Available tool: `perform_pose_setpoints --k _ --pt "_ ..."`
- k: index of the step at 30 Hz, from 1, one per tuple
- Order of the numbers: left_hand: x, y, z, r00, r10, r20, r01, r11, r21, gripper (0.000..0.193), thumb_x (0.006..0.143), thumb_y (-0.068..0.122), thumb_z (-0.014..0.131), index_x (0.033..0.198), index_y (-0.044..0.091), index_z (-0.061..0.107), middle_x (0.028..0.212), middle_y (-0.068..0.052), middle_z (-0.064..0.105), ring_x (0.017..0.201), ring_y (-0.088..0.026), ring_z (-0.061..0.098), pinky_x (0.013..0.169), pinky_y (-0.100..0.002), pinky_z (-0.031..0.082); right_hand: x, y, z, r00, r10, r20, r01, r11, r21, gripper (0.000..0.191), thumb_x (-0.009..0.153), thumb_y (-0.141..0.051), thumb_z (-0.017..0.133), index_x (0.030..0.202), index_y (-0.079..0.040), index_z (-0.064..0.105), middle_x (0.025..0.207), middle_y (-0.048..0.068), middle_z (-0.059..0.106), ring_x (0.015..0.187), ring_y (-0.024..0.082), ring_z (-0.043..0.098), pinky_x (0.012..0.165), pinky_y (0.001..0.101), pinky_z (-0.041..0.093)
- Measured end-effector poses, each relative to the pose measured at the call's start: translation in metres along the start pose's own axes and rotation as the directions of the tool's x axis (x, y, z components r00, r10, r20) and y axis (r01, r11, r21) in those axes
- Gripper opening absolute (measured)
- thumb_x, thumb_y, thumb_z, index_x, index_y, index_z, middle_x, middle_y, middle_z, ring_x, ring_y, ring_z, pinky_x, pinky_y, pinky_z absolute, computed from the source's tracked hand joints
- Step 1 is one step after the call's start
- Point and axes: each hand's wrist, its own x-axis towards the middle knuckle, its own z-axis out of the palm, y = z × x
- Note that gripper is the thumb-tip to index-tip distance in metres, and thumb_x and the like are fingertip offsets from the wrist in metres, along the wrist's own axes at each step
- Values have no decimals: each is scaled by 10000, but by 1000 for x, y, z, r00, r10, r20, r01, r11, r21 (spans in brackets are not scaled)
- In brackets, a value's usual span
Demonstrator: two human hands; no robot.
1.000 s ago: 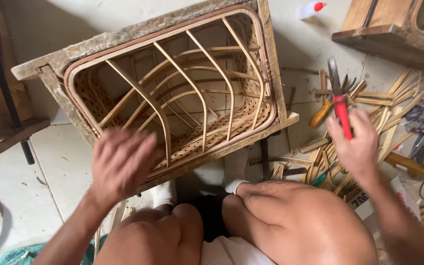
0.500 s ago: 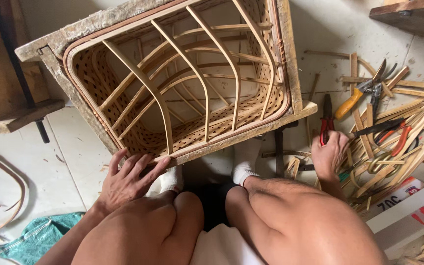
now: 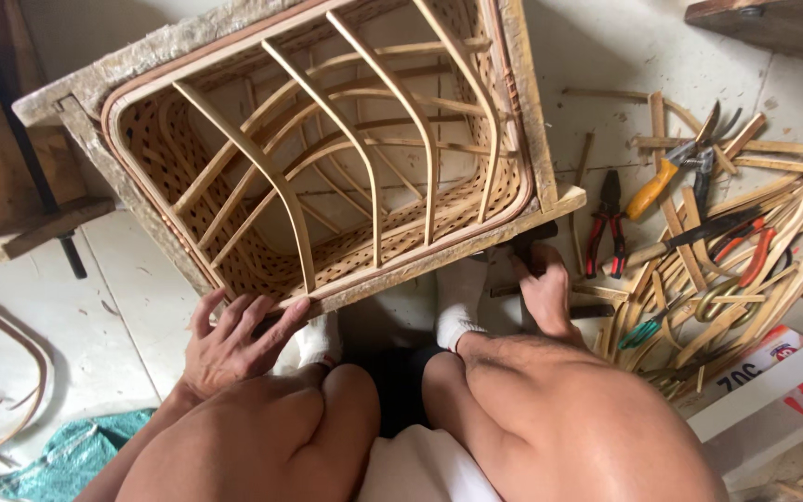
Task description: The person sits on the floor and assembles a bamboo basket in a wooden frame, fitting curved bamboo ribs across the woven body and tapping them with a hammer. They trim excess bamboo with pliers, apply glue from a squeeze bottle along the rim, and press the ribs into place.
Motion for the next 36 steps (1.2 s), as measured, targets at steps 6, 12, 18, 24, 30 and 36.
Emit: perform_pose_setpoints --k 6,12,18,24,30,36 --pt "3 -5 3 999 17 -35 -17 1000 4 586 886 222 781 1441 273 599 1061 -22 631 985 -189 631 1040 -455 409 -26 -28 -65 895 424 139 -446 863 237 254 998 -179 685 1198 -22 674 747 47 603 617 89 522 527 270 414" --pt "3 6 0 999 3 -47 -4 1000 -9 597 879 221 787 1443 266 596 1056 -20 633 998 -187 632 1042 -456 407 -25 -115 -159 977 90 194 -140 954 264 216 1086 -161 575 1197 6 655 900 49 714 659 98 613 597 263 516" --pt "7 1 -1 998 -6 -60 3 999 -44 609 872 220 792 1446 259 593 1051 -19 635 1011 -185 634 1044 -456 405 43 -151 -124 764 -538 356 581 814 -15 318 935 -106 727 1197 58 650 963 197 735 708 304 714 597 408 568" --pt "-1 -10 9 999 6 -52 -7 1000 -25 597 901 196 793 1463 236 598 1103 6 639 1048 -166 629 1086 -448 404 44 -160 -119 753 -559 348 586 810 34 358 947 -81 710 1275 35 626 1054 203 723 856 342 744 714 412 584" --pt "-11 -13 26 883 -361 -301 258 907 -332 679 912 254 745 1512 140 447 1435 -130 491 1286 -336 523 1186 -473 320 66 -176 -107 557 -714 424 739 660 140 453 888 -34 694 1312 68 572 1093 227 716 874 348 729 725 404 582" --pt "-11 -16 50 585 -807 -75 415 378 -827 683 1025 68 703 1615 42 359 1576 -163 477 1407 -275 546 1170 -411 501 78 -220 -75 338 -773 536 769 556 315 579 771 -29 752 1316 64 583 831 141 661 604 280 646 558 404 518"
